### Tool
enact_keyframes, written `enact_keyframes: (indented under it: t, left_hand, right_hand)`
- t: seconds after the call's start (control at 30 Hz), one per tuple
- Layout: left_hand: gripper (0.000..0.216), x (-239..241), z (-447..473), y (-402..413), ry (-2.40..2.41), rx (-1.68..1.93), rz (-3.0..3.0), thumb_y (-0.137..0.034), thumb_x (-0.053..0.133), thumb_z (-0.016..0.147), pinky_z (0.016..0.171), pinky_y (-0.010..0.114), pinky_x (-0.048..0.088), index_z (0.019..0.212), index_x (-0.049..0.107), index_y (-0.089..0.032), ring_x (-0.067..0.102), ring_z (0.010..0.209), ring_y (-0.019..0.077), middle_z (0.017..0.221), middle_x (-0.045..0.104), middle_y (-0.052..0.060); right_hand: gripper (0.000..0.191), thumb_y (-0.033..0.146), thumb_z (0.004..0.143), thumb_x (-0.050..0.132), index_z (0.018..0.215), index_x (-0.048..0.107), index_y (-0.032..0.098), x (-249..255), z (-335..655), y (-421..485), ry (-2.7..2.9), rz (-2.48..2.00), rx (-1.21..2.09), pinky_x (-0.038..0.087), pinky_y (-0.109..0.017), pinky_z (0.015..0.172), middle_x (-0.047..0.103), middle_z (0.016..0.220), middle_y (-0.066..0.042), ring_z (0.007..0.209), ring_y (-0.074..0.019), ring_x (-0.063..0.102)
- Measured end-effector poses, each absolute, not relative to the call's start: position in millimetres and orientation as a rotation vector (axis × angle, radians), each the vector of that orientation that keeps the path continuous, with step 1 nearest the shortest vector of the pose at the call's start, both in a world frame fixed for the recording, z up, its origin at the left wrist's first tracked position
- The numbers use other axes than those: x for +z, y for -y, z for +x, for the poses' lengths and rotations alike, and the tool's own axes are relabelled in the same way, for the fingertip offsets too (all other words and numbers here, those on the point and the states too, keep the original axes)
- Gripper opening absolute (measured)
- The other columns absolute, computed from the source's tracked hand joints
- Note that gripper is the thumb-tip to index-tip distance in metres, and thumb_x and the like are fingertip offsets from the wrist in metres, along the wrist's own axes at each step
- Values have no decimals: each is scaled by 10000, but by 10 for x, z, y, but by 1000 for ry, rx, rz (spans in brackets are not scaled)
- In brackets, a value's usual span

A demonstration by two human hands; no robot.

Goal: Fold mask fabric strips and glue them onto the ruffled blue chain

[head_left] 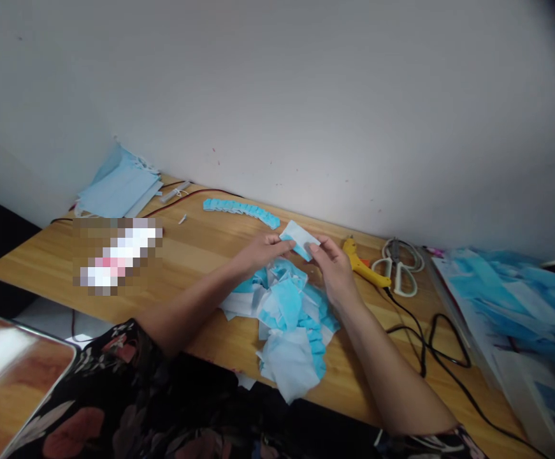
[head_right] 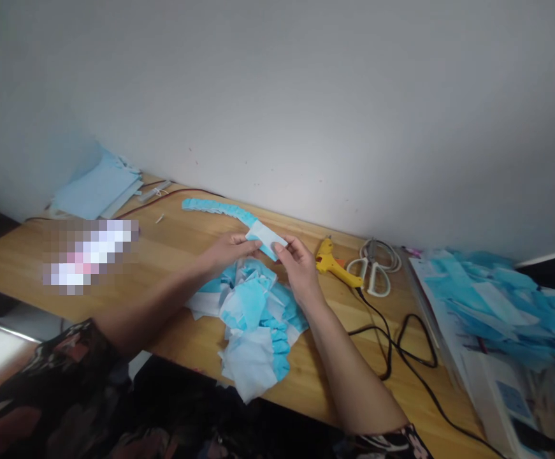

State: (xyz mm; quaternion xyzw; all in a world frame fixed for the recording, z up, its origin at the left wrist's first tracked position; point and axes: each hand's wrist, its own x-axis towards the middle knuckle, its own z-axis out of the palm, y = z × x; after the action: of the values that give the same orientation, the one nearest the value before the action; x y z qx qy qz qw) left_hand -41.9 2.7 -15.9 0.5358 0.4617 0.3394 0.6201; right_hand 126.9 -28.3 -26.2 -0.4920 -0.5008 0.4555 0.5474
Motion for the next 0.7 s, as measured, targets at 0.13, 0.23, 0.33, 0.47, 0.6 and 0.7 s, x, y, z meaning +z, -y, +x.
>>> enact_keyframes:
  t: [0.13,0.23,0.33,0.47,0.6,0.7]
  left_hand:
    - [270,-146,-415,-2,-1000,735,1284,-348,606,798,500,203,335,679,646,-108,436,483,68,564,566,-11]
    - [270,-122,-412,1,-1032,763,1315,-329,597,805,490,200,312,645,630,-113,410,475,64,539,537,-19]
    - [278,-94,-417,-5,-1075,777,1316,-326,592,811,479,201,288,624,613,-121,380,462,63,508,498,-31]
    - [265,-76,-429,-8,-1059,790,1294,-317,591,810,504,201,321,637,618,-119,421,491,69,554,542,-18]
    - [261,-91,-436,-10,-1038,793,1288,-315,586,812,502,202,321,642,612,-119,428,489,71,560,546,-18]
    - [258,-122,-433,-16,-1038,784,1268,-322,589,812,490,203,319,650,601,-121,419,472,68,558,540,-24]
  right_hand:
    - [226,444,774,691,793,681,219,-276,1303,273,1217,-1194,1004,436,-250,620,576,676,27,630,-119,501]
    - [222,423,792,676,722,660,213,-301,1302,280,1241,-1209,954,435,-248,623,556,645,30,623,-119,503]
    - [211,415,798,671,730,661,216,-306,1295,291,1242,-1222,934,448,-250,635,569,662,24,639,-124,518]
    - [232,435,800,660,722,650,217,-292,1305,293,1236,-1212,955,465,-253,642,571,675,19,654,-131,531]
    - [257,478,795,653,810,661,222,-295,1309,282,1283,-1195,1008,491,-263,652,629,752,7,691,-144,567]
    - [333,452,744,716,984,645,232,-318,1293,274,1337,-1194,1017,515,-292,707,698,898,-12,773,-172,622]
